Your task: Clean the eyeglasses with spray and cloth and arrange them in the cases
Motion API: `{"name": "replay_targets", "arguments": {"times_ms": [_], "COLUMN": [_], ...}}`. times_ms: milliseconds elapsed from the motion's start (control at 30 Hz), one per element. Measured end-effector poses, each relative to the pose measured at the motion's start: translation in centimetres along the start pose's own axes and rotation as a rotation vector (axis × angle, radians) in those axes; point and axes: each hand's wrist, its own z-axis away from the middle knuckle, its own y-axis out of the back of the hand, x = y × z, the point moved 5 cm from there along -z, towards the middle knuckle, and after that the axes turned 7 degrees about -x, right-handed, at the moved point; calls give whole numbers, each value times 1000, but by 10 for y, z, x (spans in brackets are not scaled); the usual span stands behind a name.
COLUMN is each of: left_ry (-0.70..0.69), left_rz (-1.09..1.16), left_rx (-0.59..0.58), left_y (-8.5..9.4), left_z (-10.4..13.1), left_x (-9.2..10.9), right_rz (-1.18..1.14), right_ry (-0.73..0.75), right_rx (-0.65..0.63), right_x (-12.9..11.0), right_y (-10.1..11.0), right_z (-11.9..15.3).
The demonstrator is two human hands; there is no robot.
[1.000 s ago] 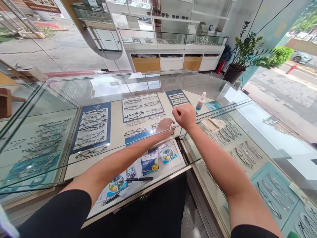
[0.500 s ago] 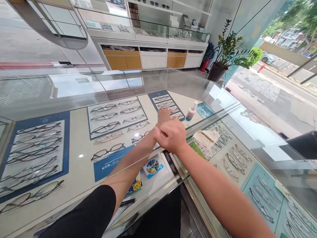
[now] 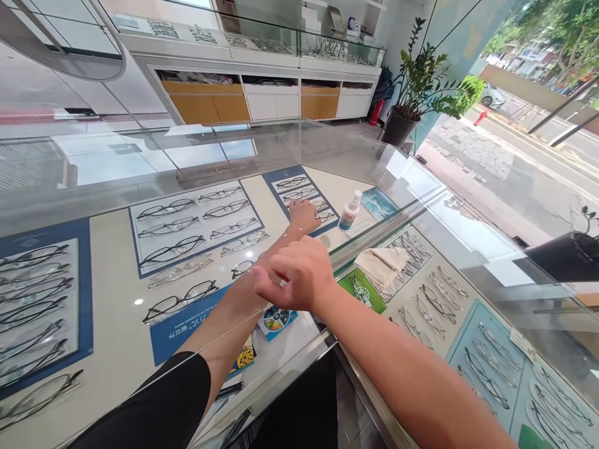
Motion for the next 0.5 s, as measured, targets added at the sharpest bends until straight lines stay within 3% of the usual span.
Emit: {"name": "replay_targets", "arguments": {"times_ms": [333,500], "left_ry": [-22,-13], "left_rz": [3,-3], "left_rx": [-42,4], "left_y": [0,13], "left_z": [-12,-3], "left_x": [6,10], "right_rz": [84,61], "right_ry": [-51,-83], "right_rx": [-206,-223], "right_x": [7,13], "right_y": [-16,-22], "right_z": [-6,-9]}}
